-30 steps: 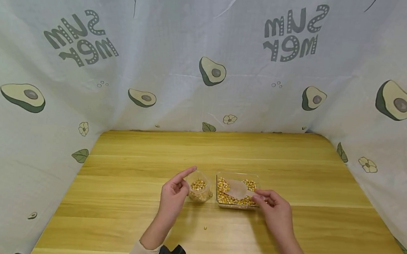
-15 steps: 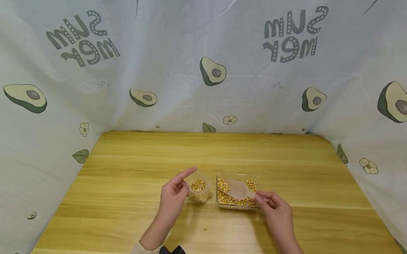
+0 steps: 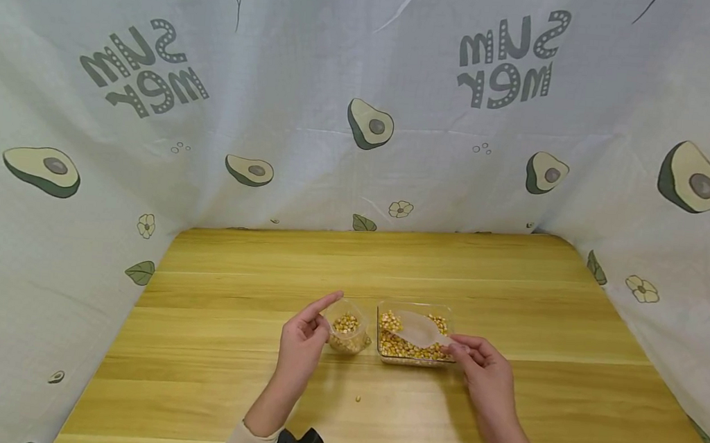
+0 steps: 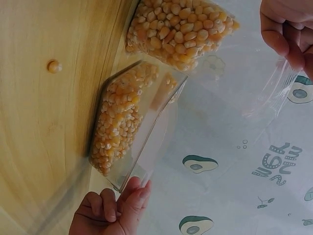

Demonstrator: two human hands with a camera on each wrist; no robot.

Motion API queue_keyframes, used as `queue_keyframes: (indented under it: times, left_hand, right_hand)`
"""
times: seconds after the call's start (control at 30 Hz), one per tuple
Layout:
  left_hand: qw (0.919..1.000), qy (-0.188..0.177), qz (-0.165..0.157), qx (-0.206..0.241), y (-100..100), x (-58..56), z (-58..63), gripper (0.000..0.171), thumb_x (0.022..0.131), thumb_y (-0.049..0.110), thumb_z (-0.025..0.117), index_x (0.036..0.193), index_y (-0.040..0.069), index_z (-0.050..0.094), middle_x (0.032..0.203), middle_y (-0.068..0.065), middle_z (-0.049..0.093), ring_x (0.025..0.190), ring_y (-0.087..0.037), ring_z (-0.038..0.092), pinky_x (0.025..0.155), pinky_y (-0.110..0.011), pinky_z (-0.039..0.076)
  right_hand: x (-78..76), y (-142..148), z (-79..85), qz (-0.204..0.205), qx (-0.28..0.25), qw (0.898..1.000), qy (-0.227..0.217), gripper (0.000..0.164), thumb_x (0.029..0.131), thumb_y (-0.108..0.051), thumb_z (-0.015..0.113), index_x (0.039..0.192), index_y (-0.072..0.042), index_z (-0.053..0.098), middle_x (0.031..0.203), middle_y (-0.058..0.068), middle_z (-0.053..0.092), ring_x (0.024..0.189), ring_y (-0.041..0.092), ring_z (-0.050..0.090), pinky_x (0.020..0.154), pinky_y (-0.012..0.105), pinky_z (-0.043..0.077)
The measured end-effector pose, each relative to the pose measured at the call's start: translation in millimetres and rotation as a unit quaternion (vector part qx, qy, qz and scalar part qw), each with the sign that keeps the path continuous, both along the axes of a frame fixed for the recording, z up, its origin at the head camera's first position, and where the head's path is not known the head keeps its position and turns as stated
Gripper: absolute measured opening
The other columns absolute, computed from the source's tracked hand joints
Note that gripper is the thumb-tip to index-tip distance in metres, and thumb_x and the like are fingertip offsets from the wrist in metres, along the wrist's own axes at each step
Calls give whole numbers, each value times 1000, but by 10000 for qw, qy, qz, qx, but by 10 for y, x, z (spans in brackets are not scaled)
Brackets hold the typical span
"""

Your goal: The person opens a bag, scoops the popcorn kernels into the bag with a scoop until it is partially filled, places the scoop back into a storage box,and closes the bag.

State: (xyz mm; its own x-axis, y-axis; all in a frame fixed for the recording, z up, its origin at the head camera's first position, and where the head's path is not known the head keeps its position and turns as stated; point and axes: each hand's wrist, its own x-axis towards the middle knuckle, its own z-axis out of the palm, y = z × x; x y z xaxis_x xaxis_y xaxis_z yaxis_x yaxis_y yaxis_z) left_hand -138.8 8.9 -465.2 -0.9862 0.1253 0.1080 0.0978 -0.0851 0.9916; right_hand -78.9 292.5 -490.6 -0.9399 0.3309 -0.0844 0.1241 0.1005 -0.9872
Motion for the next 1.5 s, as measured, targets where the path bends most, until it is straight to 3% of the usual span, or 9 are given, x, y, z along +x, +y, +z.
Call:
queue_keyframes:
  times: [0.43, 0.73, 1.1, 1.5]
  left_hand:
    - [10000, -72, 0, 59, 1, -6, 12, 48, 95, -7, 43, 132, 14, 66, 149, -8, 52, 45, -2, 24, 45, -14, 27]
    - [10000, -51, -43, 41, -6, -11, 9, 49, 95, -8, 43, 133, 12, 66, 147, -9, 53, 46, -2, 25, 46, -14, 26]
    - [10000, -61, -26, 37, -7, -9, 17, 50, 95, -7, 43, 131, 16, 67, 144, -12, 55, 46, -2, 25, 45, -14, 27]
    - [10000, -50, -20, 35, 8, 1, 16, 50, 94, -8, 43, 132, 13, 66, 144, -10, 55, 47, -2, 26, 46, -14, 27]
  right_hand:
    - [-9, 51, -18, -106, -337, 9991, -246, 21, 96, -26, 66, 115, -17, 70, 89, -17, 76, 57, 1, 42, 50, 21, 37]
    - [8, 90, -24, -175, -393, 9990, -137, 18, 97, -25, 65, 113, -21, 70, 87, -18, 75, 55, 2, 44, 51, 21, 38]
    - [33, 114, 40, -74, -778, 9961, 416, 14, 98, -18, 63, 110, -20, 70, 87, -15, 75, 55, 1, 45, 50, 20, 38]
    - [60, 118, 147, -109, -951, 9931, 680, 16, 97, -15, 63, 111, -15, 72, 86, -13, 76, 54, 3, 45, 49, 22, 36]
